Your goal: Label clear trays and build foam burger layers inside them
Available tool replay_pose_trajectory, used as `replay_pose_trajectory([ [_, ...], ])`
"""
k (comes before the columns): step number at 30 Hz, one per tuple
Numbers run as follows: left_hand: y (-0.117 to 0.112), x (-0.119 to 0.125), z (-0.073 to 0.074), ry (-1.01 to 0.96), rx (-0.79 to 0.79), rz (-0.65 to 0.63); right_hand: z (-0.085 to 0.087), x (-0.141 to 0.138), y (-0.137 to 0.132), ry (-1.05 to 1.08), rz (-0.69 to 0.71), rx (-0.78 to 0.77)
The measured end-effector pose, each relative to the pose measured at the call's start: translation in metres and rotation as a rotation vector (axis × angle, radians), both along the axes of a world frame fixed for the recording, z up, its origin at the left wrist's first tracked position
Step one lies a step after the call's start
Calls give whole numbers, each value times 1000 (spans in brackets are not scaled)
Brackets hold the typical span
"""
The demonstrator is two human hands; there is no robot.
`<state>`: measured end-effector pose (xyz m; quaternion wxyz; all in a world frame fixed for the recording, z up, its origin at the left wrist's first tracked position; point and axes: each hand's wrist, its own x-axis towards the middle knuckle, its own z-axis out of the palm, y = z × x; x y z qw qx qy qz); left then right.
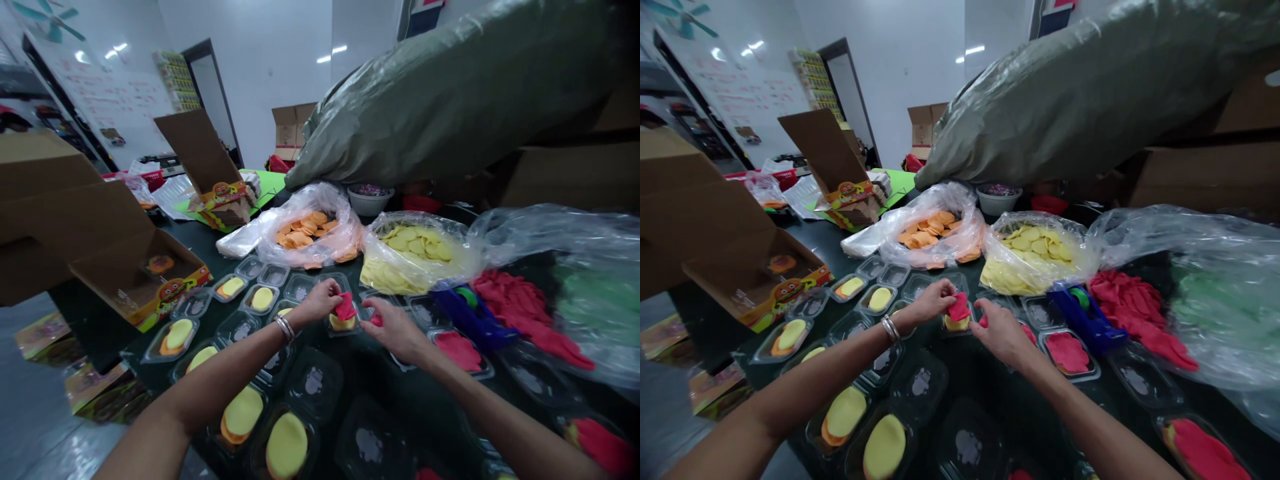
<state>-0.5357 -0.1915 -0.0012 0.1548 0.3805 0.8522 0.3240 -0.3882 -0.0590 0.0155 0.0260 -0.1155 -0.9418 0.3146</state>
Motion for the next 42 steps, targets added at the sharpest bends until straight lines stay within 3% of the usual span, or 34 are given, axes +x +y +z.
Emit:
replay_pose_trajectory([
  [6,-9,4,1,165,-126,-52,-9,-1,-15,-98,150,171],
  [12,-16,6,2,332,-283,-72,-9,-5,-24,-102,125,319],
  [16,-19,10,3,420,-281,-80,-11,-7,-25,-168,181,377],
  [21,-21,16,-1,522,-207,-326,-14,-10,-24,-196,210,393],
  [23,-21,13,-3,527,-222,-347,-14,-10,-24,-203,213,387],
  [28,-21,-4,2,340,-211,-469,-15,-11,-20,-194,232,338],
  [30,-21,-6,3,295,-209,-479,-15,-13,-13,-106,194,181],
  [31,-21,-6,2,314,-216,-465,-15,-14,-9,-42,134,31],
  [35,-18,4,-8,530,-220,-419,-5,-17,4,183,-193,-812],
  [37,-17,9,-14,573,-195,-407,0,-16,6,210,-244,-1133],
  [39,-16,12,-16,516,-182,-389,2,-13,4,203,-216,-1289],
  [42,-14,13,-12,399,-179,-358,-1,-8,0,212,-161,-1324],
])
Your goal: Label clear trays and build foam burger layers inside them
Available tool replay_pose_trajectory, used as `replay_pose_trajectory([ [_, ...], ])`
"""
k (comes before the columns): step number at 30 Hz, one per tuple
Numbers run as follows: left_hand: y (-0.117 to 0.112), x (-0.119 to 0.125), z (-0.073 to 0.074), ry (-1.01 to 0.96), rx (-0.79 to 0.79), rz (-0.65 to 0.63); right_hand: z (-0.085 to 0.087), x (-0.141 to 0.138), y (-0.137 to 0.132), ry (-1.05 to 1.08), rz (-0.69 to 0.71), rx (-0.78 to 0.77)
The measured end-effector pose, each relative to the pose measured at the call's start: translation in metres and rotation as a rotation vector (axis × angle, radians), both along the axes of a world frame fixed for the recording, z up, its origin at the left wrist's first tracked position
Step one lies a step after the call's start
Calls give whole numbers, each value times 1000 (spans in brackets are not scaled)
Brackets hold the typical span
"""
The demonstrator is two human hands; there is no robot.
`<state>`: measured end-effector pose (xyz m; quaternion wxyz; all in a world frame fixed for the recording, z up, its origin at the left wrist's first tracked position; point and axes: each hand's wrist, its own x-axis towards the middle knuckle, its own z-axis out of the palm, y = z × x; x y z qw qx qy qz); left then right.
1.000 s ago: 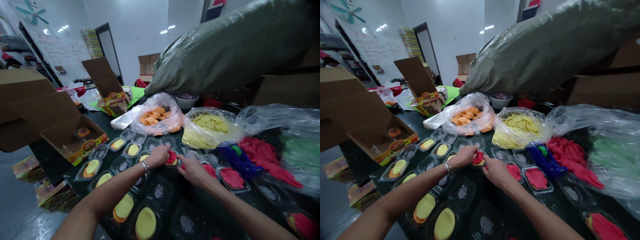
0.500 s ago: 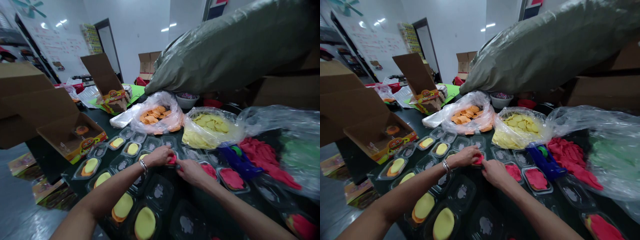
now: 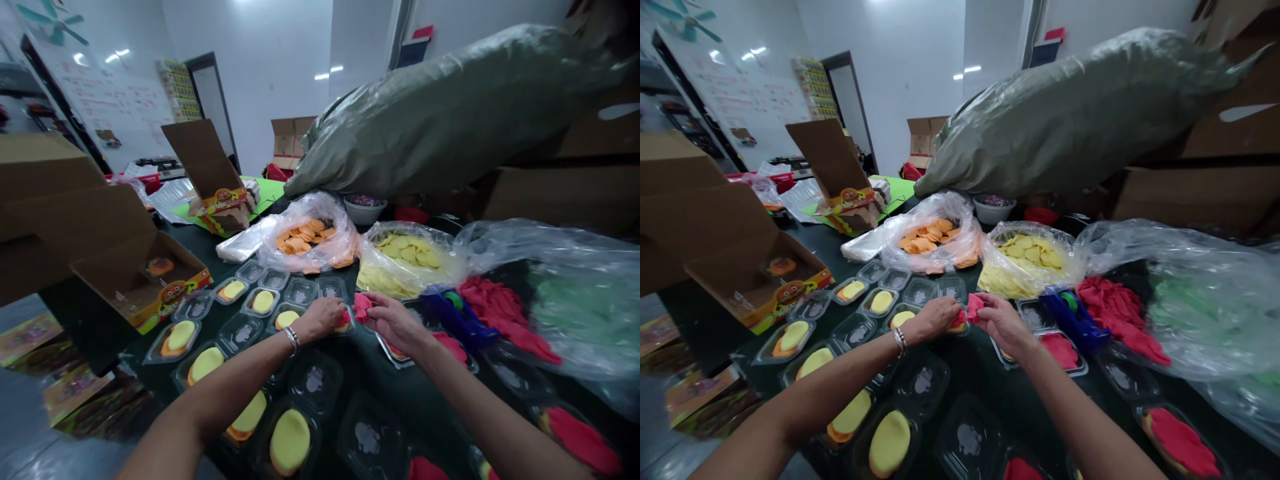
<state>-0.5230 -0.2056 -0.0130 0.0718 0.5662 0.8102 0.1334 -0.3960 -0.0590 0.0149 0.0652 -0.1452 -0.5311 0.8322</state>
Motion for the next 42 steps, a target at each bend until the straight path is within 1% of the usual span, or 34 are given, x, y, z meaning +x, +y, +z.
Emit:
replay_pose_trajectory([
  [3,1,-1,16,-33,12,0,-5,3,-5,41,-15,-12],
  [5,-1,0,31,-131,125,52,-7,3,-8,56,-33,28],
  [7,-5,4,43,-388,259,121,-6,2,-14,77,-63,135],
  [9,-12,10,51,-720,324,157,-4,1,-20,118,-77,275],
  [11,-19,15,53,-978,332,139,-1,0,-26,160,-53,380],
  [13,-27,17,50,-1166,373,132,2,-1,-30,169,6,418],
  [16,-39,14,44,-1384,454,155,1,-2,-32,149,61,375],
  [18,-46,10,41,-1459,531,197,-2,-5,-33,130,31,294],
  [20,-52,7,41,-1493,588,233,-4,-10,-35,101,-32,154],
  [22,-57,5,43,-1488,596,261,-4,-15,-40,68,-61,-9],
  [23,-60,5,44,-1463,589,276,-4,-17,-44,56,-54,-70],
  [25,-64,5,46,-1395,559,292,-2,-22,-52,46,3,-129],
  [27,-67,4,46,-1338,535,289,-1,-26,-60,50,75,-120],
  [29,-69,4,43,-1252,546,304,-1,-30,-66,51,109,-73],
  [31,-72,4,39,-1135,595,358,-4,-34,-70,41,76,-5],
  [32,-74,4,37,-1107,617,385,-6,-36,-72,31,46,22],
  [33,-76,3,35,-1118,634,408,-9,-39,-72,18,15,37],
  [36,-84,-2,33,-1279,668,467,-16,-44,-71,-20,-45,17],
  [37,-88,-6,34,-1301,683,503,-18,-45,-70,-28,-56,1],
  [38,-93,-11,34,-1283,707,549,-20,-46,-68,-30,-63,-14],
  [40,-102,-22,37,-1166,729,644,-21,-47,-65,-25,-62,-39],
  [42,-112,-31,39,-1050,667,674,-22,-47,-63,-23,-46,-66],
])
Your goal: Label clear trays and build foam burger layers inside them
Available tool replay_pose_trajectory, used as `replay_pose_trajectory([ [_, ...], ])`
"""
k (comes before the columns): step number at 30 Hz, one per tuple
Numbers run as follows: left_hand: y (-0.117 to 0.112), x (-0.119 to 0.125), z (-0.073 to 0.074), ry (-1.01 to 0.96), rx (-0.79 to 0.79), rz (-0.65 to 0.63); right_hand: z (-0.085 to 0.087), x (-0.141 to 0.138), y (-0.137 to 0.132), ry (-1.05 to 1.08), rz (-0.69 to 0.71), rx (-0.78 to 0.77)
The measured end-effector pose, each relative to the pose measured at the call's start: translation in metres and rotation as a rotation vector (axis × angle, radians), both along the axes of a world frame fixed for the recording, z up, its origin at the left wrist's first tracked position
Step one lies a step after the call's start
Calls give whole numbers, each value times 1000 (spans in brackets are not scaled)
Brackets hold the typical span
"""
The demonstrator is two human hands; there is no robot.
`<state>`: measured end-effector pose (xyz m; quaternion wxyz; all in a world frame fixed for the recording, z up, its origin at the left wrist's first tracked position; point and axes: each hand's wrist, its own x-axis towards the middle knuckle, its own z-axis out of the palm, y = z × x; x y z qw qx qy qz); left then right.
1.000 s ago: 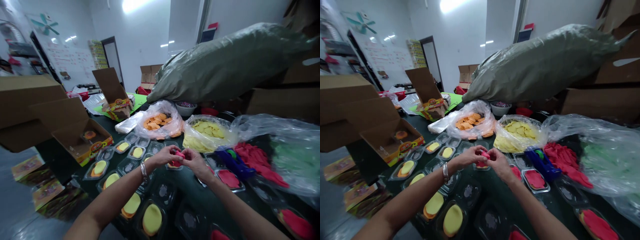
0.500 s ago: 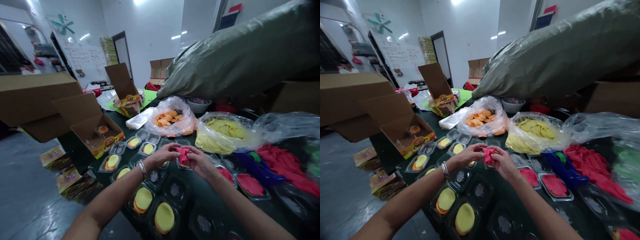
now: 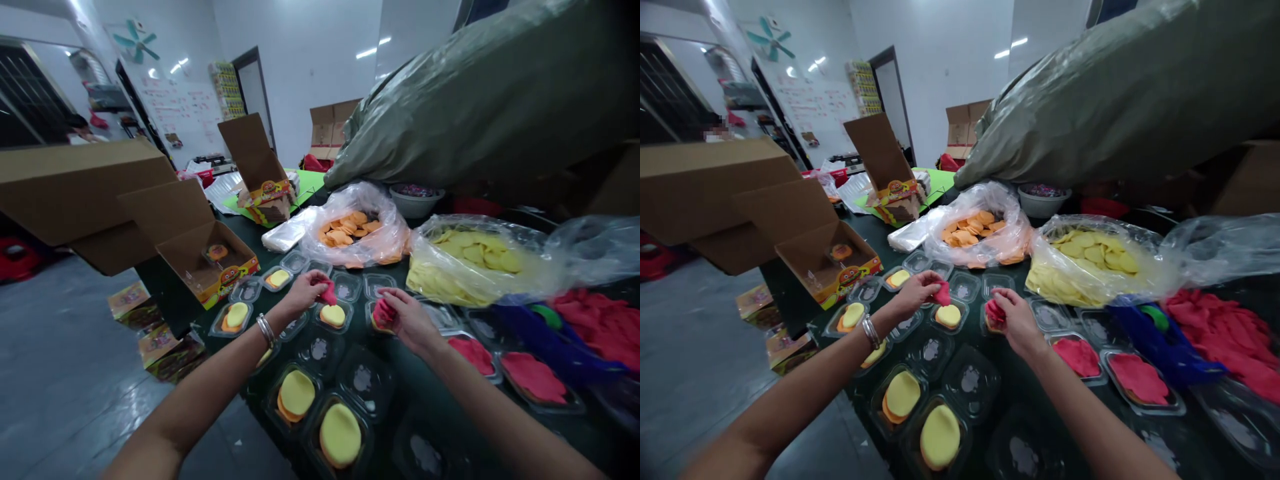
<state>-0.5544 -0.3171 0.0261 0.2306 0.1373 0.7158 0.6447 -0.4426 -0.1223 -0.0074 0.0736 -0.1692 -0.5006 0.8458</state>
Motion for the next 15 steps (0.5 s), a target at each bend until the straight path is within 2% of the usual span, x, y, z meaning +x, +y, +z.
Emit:
replay_pose_trajectory([
  [2,-6,-6,1,45,-96,-105,-2,0,-1,-6,40,21],
  [5,-5,-8,-1,162,-195,-275,-6,-2,-9,-24,142,198],
  [9,3,-7,-15,466,-459,-343,-9,-6,-23,-31,214,426],
  [11,5,-7,-22,556,-549,-371,-8,-9,-30,16,268,695],
  [13,3,-9,-25,638,-601,-383,-4,-11,-37,63,357,1069],
  [15,-2,-9,-24,762,-657,-320,1,-13,-43,33,459,1385],
])
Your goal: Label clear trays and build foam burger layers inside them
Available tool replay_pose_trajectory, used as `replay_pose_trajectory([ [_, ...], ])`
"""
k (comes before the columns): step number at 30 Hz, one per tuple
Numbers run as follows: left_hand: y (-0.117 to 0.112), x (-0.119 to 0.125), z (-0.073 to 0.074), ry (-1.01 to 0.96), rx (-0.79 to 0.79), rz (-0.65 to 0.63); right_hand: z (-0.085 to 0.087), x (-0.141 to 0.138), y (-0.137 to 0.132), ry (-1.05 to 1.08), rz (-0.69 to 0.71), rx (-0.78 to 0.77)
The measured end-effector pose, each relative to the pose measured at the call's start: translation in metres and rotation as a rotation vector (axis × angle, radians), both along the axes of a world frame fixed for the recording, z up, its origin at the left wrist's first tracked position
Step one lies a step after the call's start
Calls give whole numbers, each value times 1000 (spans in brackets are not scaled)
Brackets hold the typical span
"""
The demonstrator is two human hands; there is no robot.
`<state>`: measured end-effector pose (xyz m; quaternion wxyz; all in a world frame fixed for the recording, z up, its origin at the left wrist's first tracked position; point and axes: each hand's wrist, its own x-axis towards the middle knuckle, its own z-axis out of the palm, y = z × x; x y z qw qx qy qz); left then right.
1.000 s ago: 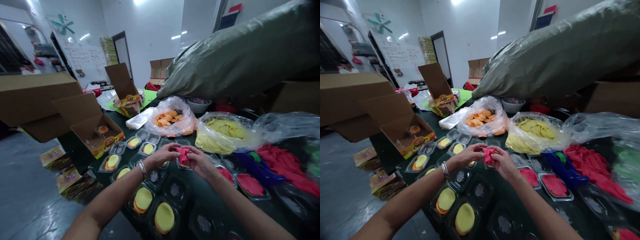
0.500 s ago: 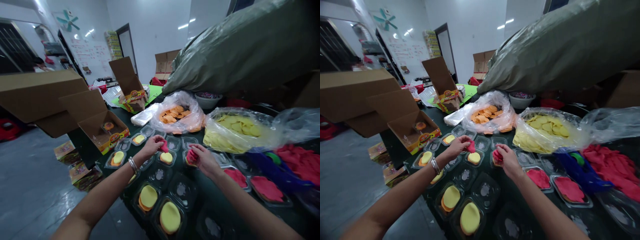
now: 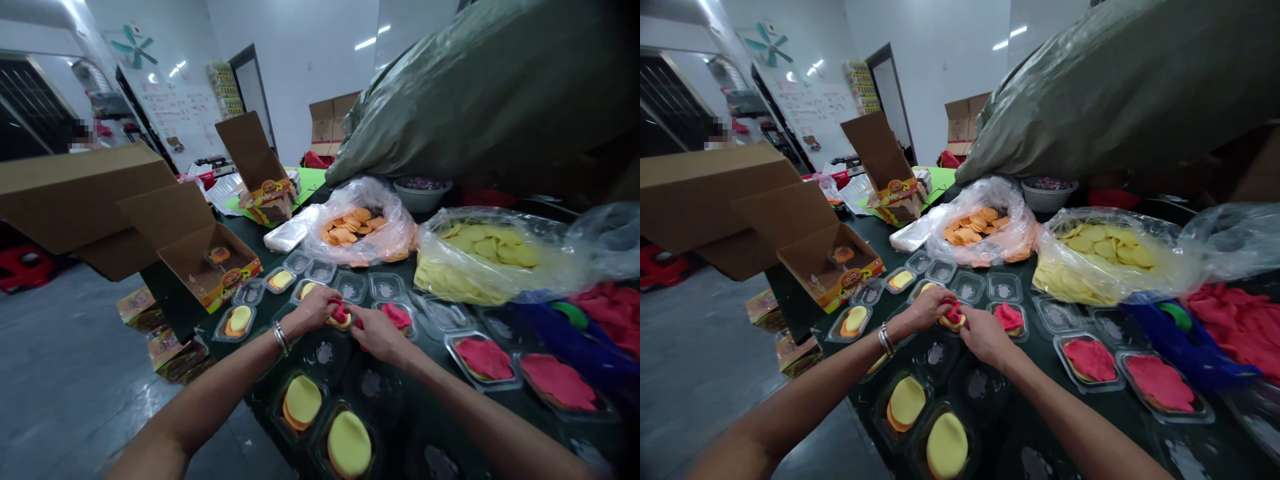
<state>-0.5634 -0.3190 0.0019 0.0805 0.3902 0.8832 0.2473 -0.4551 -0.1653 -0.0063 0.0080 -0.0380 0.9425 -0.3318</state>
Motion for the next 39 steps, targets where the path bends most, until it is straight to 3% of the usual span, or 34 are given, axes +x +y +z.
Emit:
replay_pose_trajectory([
  [3,-10,2,4,155,-10,37,6,-3,-7,-85,14,230],
  [9,-15,9,8,206,-189,-217,8,-8,-12,-129,-21,307],
  [15,-2,-7,13,49,-206,-324,10,-7,-12,-125,-34,322],
  [22,8,-30,18,-262,-195,-319,8,-5,-11,-55,-99,285],
  [27,15,-39,18,-415,-189,-347,3,-15,-9,-1,-147,172],
  [29,13,-36,17,-393,-125,-297,2,-21,-6,-7,-165,109],
  [32,5,-22,14,-204,83,-162,5,-28,0,-44,-186,-20],
  [34,-1,-11,10,-32,157,-156,9,-30,3,-91,-171,-116],
  [39,-4,3,9,146,71,-277,14,-26,9,-189,-57,-306],
])
